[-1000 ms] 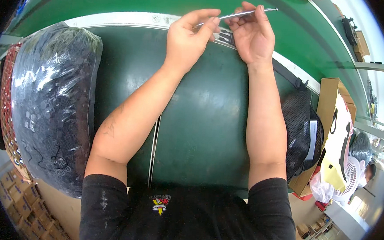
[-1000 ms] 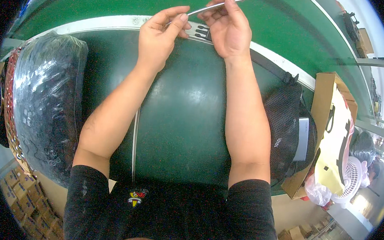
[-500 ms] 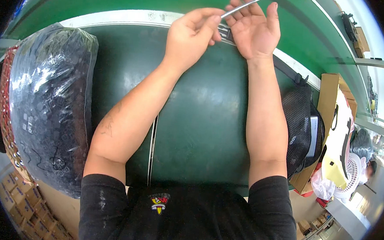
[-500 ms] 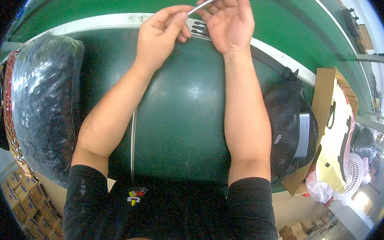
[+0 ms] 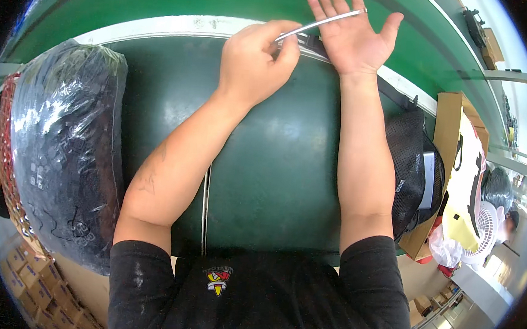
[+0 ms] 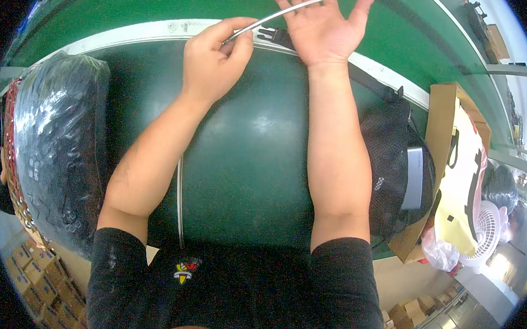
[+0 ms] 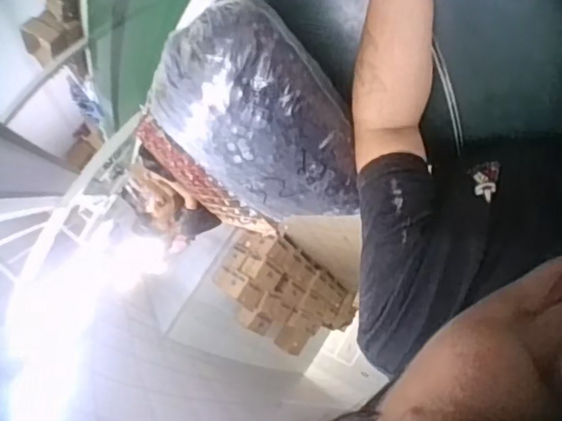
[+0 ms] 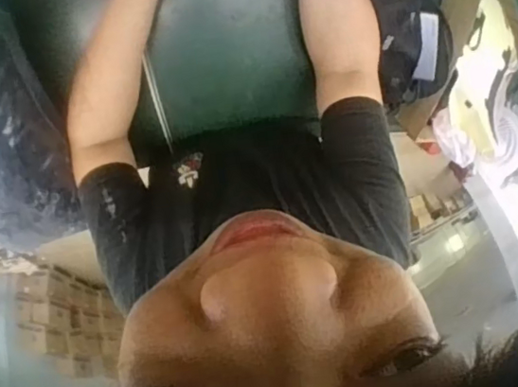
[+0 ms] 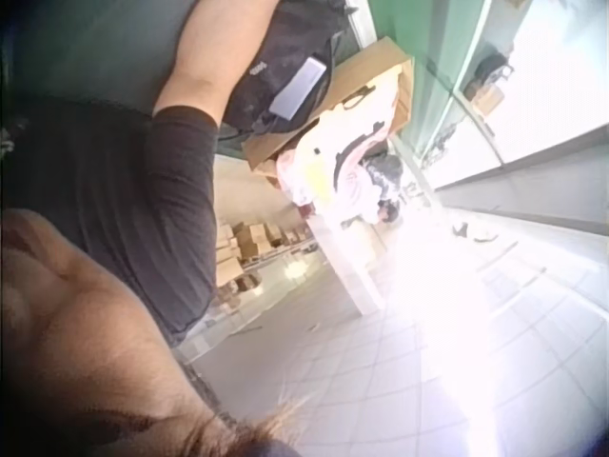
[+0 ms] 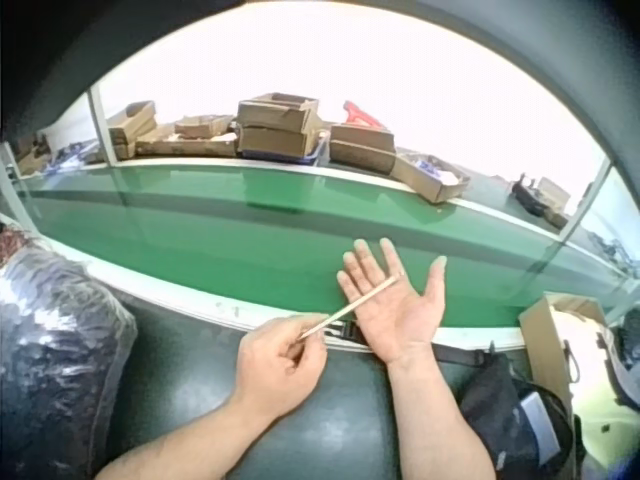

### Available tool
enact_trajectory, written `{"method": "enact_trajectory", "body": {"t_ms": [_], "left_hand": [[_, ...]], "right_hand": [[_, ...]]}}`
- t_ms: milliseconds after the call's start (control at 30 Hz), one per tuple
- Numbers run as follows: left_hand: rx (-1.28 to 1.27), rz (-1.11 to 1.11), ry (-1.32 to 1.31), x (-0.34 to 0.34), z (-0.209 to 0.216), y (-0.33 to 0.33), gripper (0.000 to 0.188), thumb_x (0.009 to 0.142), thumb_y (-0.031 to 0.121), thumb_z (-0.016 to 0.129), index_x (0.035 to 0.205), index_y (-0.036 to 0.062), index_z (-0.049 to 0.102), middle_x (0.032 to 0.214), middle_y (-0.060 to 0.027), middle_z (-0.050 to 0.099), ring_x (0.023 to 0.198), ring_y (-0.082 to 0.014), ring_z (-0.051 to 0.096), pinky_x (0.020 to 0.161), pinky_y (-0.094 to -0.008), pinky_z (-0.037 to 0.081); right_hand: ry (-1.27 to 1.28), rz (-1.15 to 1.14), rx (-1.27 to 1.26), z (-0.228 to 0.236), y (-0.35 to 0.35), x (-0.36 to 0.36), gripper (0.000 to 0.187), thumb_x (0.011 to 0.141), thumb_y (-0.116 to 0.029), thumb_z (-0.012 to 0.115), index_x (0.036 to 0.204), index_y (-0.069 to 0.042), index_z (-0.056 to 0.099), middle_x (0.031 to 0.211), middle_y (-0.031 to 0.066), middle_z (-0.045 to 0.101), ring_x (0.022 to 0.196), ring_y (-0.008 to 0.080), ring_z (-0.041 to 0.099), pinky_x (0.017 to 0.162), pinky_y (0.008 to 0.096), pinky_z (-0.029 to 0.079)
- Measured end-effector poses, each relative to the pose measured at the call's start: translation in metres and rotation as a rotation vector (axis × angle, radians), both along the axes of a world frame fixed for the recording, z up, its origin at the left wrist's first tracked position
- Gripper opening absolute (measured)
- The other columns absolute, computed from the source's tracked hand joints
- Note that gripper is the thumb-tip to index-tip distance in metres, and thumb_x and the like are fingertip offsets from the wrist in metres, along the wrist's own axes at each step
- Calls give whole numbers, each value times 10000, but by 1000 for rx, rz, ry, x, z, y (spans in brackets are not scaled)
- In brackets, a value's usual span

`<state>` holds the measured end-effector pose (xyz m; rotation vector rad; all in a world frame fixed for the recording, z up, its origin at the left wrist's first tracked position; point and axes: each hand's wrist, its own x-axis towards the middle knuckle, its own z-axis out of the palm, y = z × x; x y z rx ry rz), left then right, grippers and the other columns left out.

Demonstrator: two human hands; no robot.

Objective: Assembling and inspecting small black bags using metal tools on a workshop table.

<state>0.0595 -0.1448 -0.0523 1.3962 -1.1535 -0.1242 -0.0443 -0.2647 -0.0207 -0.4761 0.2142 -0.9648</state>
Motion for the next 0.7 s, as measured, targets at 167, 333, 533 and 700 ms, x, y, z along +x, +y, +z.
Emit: {"method": "enact_trajectory", "body": {"t_ms": [167,333,533,700], "left_hand": [[90,-10,33,1,-2,2,116,781,143,667,847,69,727,638,-86,658,466,-132,544,473,-266,437],[172,-91,123,2,0,3,121,776,158,695,839,60,727,714,-62,703,504,-85,565,492,-246,455],[229,-141,185,5,8,6,138,796,170,697,829,38,719,748,-50,716,644,-70,623,617,-229,512],[325,-178,211,6,13,9,154,833,174,703,881,29,721,802,-12,707,757,-61,617,710,-225,491]], "right_hand": [[-159,37,5,2,-6,-10,894,848,-727,436,1413,-44,320,1390,252,422,1255,402,438,1083,546,329],[-208,119,-3,5,-9,-17,919,826,-755,436,1398,-41,353,1402,265,406,1279,419,410,1088,573,308],[-241,180,-38,8,-11,-19,931,811,-779,427,1377,-40,397,1424,281,377,1317,437,364,1097,590,285],[-246,203,-74,9,-14,-22,934,808,-787,415,1369,-40,414,1428,282,374,1327,438,353,1101,593,276]]}}
